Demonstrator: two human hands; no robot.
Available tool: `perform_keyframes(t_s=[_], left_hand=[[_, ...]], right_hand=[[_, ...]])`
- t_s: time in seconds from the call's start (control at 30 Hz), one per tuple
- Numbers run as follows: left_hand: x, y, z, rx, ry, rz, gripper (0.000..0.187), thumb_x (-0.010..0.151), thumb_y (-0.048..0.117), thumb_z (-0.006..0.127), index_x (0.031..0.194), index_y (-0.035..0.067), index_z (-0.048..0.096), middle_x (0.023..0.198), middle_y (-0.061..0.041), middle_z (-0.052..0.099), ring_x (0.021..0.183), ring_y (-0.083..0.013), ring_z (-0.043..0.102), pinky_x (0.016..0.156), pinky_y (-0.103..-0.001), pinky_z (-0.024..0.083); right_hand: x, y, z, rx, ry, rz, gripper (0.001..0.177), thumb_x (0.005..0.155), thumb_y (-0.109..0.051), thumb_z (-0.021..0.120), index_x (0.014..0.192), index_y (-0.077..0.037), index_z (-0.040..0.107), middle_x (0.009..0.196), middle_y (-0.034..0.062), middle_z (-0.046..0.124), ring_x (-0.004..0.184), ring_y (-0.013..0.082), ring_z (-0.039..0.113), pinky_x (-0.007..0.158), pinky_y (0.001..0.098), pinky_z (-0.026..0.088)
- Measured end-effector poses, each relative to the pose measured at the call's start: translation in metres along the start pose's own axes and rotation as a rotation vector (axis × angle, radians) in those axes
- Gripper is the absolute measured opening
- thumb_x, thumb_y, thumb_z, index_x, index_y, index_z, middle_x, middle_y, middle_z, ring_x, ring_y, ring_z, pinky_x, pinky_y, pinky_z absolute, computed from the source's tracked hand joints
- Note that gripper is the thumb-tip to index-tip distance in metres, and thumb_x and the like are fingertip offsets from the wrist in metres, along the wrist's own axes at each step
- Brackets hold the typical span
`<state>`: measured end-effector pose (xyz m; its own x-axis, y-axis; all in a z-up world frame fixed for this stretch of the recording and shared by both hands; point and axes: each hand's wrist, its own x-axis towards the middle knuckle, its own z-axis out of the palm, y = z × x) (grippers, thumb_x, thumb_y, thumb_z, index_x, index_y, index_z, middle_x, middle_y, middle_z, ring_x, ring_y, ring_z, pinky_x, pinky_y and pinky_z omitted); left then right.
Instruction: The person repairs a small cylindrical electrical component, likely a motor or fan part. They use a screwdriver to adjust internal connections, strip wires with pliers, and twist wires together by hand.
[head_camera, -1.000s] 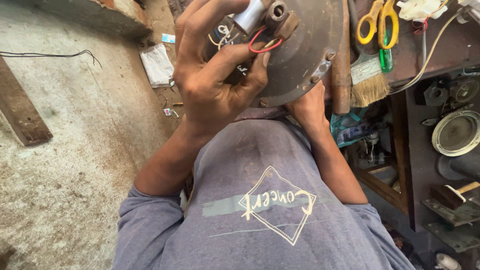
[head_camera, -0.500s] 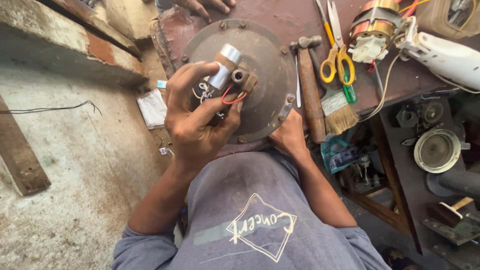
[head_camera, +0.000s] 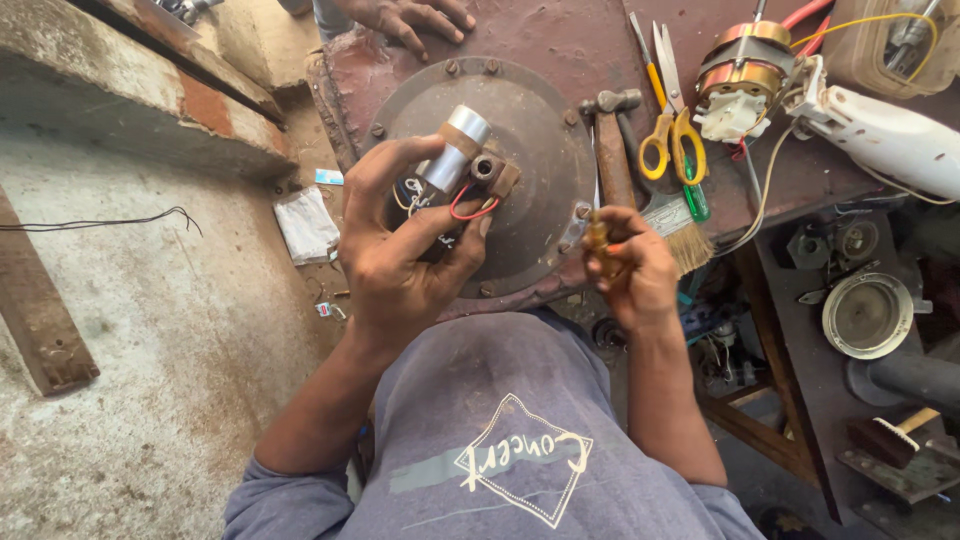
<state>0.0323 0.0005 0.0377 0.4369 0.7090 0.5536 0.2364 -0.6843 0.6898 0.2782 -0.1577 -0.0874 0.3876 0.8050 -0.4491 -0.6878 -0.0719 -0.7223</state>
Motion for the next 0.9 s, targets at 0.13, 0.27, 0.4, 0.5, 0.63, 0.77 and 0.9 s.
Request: perform_keyframes(t_s=[0.13, 0.27, 0.4, 0.5, 0.63, 0.77, 0.9], left_hand=[[-0.002, -0.002, -0.001, -0.009, -0.012, -0.001, 0.02, 0.086, 0.009, 0.088, 0.104, 0.008, 0.08, 0.141, -0.014, 0.059, 0.131, -0.0312, 0.056, 0.113, -0.041, 0.048], [-0.004, -0.002, -0.001, -0.024, -0.028, -0.02, 0.021, 0.088, 0.009, 0.089, 0.108, 0.008, 0.08, 0.144, -0.014, 0.057, 0.133, -0.0304, 0.055, 0.115, -0.04, 0.047], [-0.006, -0.003, -0.001, -0.065, -0.033, -0.037, 0.02, 0.092, 0.01, 0.089, 0.11, 0.009, 0.081, 0.147, -0.016, 0.054, 0.136, -0.0293, 0.054, 0.115, -0.038, 0.048], [-0.007, -0.004, 0.001, -0.066, -0.032, -0.036, 0.02, 0.092, 0.009, 0.088, 0.11, 0.008, 0.08, 0.146, -0.017, 0.053, 0.138, -0.0295, 0.053, 0.116, -0.038, 0.048], [-0.007, -0.005, 0.0, -0.059, -0.051, -0.035, 0.02, 0.093, 0.009, 0.088, 0.112, 0.009, 0.081, 0.145, -0.015, 0.053, 0.138, -0.0283, 0.054, 0.117, -0.038, 0.048], [-0.008, -0.006, -0.001, -0.063, -0.058, -0.042, 0.02, 0.093, 0.009, 0.088, 0.111, 0.008, 0.081, 0.145, -0.016, 0.053, 0.137, -0.0285, 0.055, 0.116, -0.037, 0.05], [-0.007, -0.007, 0.001, -0.111, -0.05, -0.041, 0.018, 0.094, 0.007, 0.087, 0.111, 0.006, 0.08, 0.146, -0.017, 0.052, 0.139, -0.0283, 0.056, 0.117, -0.036, 0.051]], right_hand=[[-0.025, -0.02, 0.02, -0.101, -0.042, -0.316, 0.027, 0.096, -0.003, 0.062, 0.123, 0.001, 0.063, 0.096, 0.0129, 0.068, 0.066, 0.0124, 0.059, 0.051, 0.0222, 0.044], [-0.055, -0.033, 0.049, -0.455, -0.073, -0.562, 0.027, 0.099, -0.008, 0.072, 0.124, 0.0, 0.069, 0.097, 0.0107, 0.071, 0.075, 0.0112, 0.063, 0.061, 0.0202, 0.047], [-0.062, -0.04, 0.076, -0.826, -0.131, -0.837, 0.025, 0.102, -0.009, 0.076, 0.125, 0.001, 0.072, 0.099, 0.0104, 0.071, 0.084, 0.0126, 0.067, 0.073, 0.0203, 0.051], [-0.058, -0.042, 0.09, -0.946, -0.141, -0.901, 0.025, 0.101, -0.007, 0.076, 0.124, 0.002, 0.073, 0.101, 0.0118, 0.072, 0.083, 0.0132, 0.069, 0.072, 0.0206, 0.053], [-0.054, -0.043, 0.101, -0.963, -0.135, -0.905, 0.025, 0.1, -0.006, 0.077, 0.124, 0.002, 0.072, 0.099, 0.0136, 0.072, 0.083, 0.0149, 0.07, 0.072, 0.0221, 0.054], [-0.053, -0.043, 0.104, -0.942, -0.167, -0.92, 0.025, 0.101, -0.006, 0.077, 0.124, 0.002, 0.072, 0.098, 0.014, 0.072, 0.084, 0.0154, 0.07, 0.074, 0.0228, 0.054], [-0.053, -0.043, 0.107, -0.965, -0.137, -0.889, 0.024, 0.1, -0.006, 0.076, 0.122, 0.003, 0.073, 0.097, 0.0137, 0.071, 0.079, 0.0144, 0.068, 0.07, 0.0218, 0.052]])
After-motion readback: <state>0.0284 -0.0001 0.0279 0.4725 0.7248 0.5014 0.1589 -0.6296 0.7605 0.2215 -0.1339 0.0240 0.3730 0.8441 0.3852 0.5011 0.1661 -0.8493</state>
